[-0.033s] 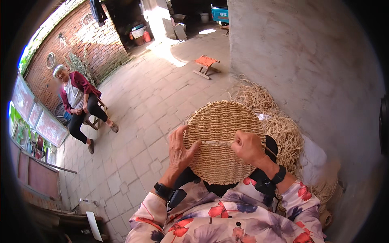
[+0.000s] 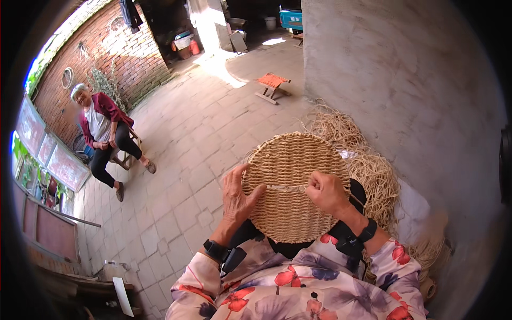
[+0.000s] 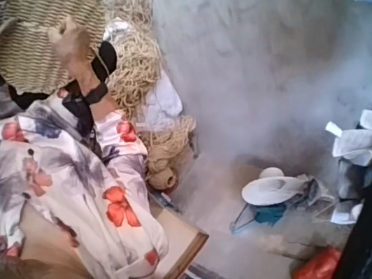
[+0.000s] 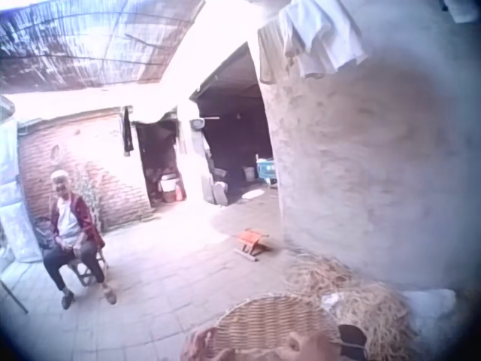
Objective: The recorder is weaving a circular basket or tray using light-colored natural fibers.
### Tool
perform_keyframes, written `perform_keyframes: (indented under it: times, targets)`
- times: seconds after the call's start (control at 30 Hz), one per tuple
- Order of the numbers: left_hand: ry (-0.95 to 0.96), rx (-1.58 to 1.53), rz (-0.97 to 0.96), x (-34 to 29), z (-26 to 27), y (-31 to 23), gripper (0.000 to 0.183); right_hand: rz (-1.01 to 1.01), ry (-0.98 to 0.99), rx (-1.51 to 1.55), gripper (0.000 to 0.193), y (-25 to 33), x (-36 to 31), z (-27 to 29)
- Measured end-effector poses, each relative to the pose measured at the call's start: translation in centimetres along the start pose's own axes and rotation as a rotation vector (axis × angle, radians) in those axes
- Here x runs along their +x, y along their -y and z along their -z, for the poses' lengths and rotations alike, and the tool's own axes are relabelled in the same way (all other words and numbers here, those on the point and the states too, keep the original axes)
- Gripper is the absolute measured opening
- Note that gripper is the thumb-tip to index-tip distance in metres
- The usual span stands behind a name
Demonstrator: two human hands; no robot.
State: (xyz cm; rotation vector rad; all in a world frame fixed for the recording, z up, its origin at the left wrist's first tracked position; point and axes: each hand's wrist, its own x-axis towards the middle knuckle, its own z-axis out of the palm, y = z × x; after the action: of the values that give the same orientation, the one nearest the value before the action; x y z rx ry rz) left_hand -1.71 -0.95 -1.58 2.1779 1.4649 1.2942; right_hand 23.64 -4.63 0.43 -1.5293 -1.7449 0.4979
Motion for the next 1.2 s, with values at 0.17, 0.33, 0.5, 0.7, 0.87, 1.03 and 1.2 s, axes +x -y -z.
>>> perform_keyframes:
  times: [0.17, 0.33, 0.5, 0.7, 0.87, 1.03, 1.2]
  targets:
    - [-0.006, 0.091, 0.035, -0.1, -1.3, 0.2, 0.062, 0.058, 0.069, 0.115, 0.013, 0.5, 0.1, -0.7]
    - [-0.014, 0.006, 0.088, -0.3, -1.1, 0.2, 0.051, 0.084, 0.166, 0.048, 0.016, -0.2, -0.6, -0.3]
    - [-0.054, -0.057, 0.123, 0.0, -1.3, -0.1, 0.038, 0.029, 0.19, 0.11, 0.025, -0.7, -1.0, 0.4]
    - [0.084, -0.203, -0.311, 0.3, -2.9, -4.4, 0.018, -0.019, 0.143, 0.282, 0.026, -0.7, -1.2, 0.7]
    - [0.154, -0.084, -0.384, -1.8, -4.8, -7.2, 0.034, -0.187, 0.118, 0.622, 0.028, -1.0, -1.4, -0.1]
    - [0.202, -0.199, -0.482, -3.3, -5.9, -6.4, 0.041, -0.205, 0.118, 0.535, 0.03, -2.4, -2.3, -0.1]
    - [0.115, -0.058, -0.345, -2.1, -4.9, -6.5, 0.031, -0.177, 0.057, 0.358, 0.035, -1.6, -2.4, -0.1]
